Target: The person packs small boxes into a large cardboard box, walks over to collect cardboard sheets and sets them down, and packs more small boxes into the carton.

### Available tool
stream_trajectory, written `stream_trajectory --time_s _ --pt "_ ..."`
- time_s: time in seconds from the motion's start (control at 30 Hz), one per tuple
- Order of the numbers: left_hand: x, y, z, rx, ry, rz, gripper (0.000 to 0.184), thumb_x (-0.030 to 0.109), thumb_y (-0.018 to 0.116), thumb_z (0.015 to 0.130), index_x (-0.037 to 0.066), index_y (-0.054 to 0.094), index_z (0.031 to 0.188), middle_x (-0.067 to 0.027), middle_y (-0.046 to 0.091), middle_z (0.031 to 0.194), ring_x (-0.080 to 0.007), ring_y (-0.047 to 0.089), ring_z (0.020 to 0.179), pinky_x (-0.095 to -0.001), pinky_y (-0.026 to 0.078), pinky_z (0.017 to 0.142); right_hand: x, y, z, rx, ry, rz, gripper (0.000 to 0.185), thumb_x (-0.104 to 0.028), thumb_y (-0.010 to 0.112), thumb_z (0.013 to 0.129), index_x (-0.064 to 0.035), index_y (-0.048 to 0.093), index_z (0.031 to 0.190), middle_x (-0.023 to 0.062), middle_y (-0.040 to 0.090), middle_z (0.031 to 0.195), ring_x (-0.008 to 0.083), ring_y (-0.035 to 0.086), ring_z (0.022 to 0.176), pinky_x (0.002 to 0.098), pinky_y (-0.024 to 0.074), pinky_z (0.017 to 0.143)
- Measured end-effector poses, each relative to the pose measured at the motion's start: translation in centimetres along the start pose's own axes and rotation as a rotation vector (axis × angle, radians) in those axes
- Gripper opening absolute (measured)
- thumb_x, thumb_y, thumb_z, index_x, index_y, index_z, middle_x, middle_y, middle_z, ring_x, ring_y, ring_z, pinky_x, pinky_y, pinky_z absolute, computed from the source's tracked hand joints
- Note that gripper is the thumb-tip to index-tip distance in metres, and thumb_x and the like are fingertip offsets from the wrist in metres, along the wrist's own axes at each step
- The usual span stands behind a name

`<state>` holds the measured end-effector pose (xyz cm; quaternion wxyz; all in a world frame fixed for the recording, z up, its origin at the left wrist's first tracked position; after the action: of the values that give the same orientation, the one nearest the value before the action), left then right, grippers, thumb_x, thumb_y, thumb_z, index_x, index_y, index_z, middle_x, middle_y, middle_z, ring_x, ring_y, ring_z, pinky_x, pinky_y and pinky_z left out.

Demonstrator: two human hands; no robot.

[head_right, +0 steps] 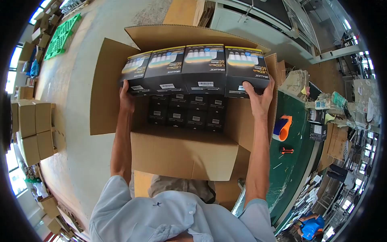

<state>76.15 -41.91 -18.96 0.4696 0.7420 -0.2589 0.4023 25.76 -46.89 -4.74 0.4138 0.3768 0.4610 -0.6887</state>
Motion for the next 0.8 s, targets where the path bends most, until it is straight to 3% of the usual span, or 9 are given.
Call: stream_trajectory --time_s 0.07,0.1,0.17,0.27,0.43,0.57,0.67,0.8 --pt "-1.0 1.1 0.4 0.027 -0.059 0.066 0.065 0.039 0.070 0.101 0.002 0.049 0.149 -0.0135 0.061 0.140 -0.0247 0.058 0.131 -0.0435 0.041 0.115 3.9 -0.4 -0.6 -0.018 0.228 0.124 0.074 -0.015 0.086 0.085 -0.0017 0.049 0.147 0.0108 0.062 0.133 0.0234 0.060 0.120 0.0397 0.0485 0.106" --pt "-1.1 2.0 0.7 0.019 -0.065 0.072 0.065 0.039 0.070 0.101 0.002 0.049 0.149 -0.0135 0.061 0.140 -0.0247 0.058 0.131 -0.0435 0.041 0.115 5.5 -0.3 -0.8 -0.008 0.233 0.124 0.074 -0.015 0.086 0.085 -0.0017 0.049 0.147 0.0108 0.062 0.133 0.0234 0.060 0.120 0.0397 0.0485 0.106" --pt "-0.7 3.6 0.8 0.045 0.116 0.278 0.075 0.038 0.072 0.098 0.000 0.043 0.155 -0.0152 0.052 0.150 -0.0261 0.050 0.139 -0.0423 0.036 0.119 9.0 0.4 -1.2 -0.042 0.267 0.094 0.076 -0.018 0.088 0.085 -0.0020 0.048 0.149 0.0115 0.063 0.134 0.0222 0.060 0.122 0.0383 0.0480 0.107" --pt "-2.2 3.3 2.4 0.060 0.117 0.443 0.081 0.035 0.074 0.095 0.000 0.037 0.159 -0.0156 0.044 0.157 -0.0271 0.043 0.144 -0.0418 0.032 0.121 12.0 1.7 -2.0 0.034 0.365 0.080 0.076 -0.021 0.087 0.087 -0.0015 0.047 0.148 0.0113 0.064 0.134 0.0207 0.062 0.120 0.0364 0.0480 0.106" --pt "-5.8 1.1 4.8 0.095 0.005 0.325 0.082 0.032 0.075 0.093 0.000 0.038 0.159 -0.0152 0.047 0.155 -0.0272 0.049 0.139 -0.0402 0.037 0.117 13.2 3.5 -2.5 0.139 0.413 0.140 0.075 -0.024 0.087 0.088 -0.0020 0.047 0.148 0.0117 0.065 0.132 0.0217 0.063 0.118 0.0370 0.0484 0.105" --pt "-9.2 -1.2 6.5 0.120 -0.055 0.255 0.080 0.027 0.076 0.092 0.000 0.041 0.158 -0.0147 0.050 0.153 -0.0261 0.052 0.136 -0.0376 0.041 0.114 14.9 4.7 -3.0 0.213 0.285 0.134 0.074 -0.022 0.081 0.090 0.0009 0.045 0.150 0.0155 0.058 0.142 0.0246 0.055 0.129 0.0396 0.0420 0.113" --pt "-9.0 2.6 5.0 0.218 0.065 0.341 0.072 0.029 0.075 0.094 0.000 0.047 0.153 -0.0125 0.057 0.143 -0.0247 0.057 0.128 -0.0374 0.042 0.111 19.3 6.3 -4.2 0.228 0.374 0.246 0.071 -0.020 0.077 0.091 0.0023 0.044 0.150 0.0159 0.056 0.143 0.0258 0.053 0.131 0.0388 0.0389 0.114" --pt "-12.4 -0.2 6.4 0.187 0.108 0.451 0.077 0.028 0.072 0.095 -0.001 0.039 0.159 -0.0135 0.054 0.148 -0.0261 0.054 0.134 -0.0375 0.039 0.114 26.2 7.9 -6.3 0.211 0.508 0.377 0.062 -0.021 0.069 0.095 0.0020 0.047 0.148 0.0136 0.058 0.138 0.0255 0.054 0.126 0.0373 0.0387 0.113"
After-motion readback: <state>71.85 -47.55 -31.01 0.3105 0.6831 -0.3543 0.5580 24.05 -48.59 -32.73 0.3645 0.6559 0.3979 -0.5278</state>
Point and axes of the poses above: each hand's wrist, its own z-axis towards the middle knuckle, its own y-axis out of the palm, x = y × z, the point moved 4 cm from there along z, towards the middle knuckle
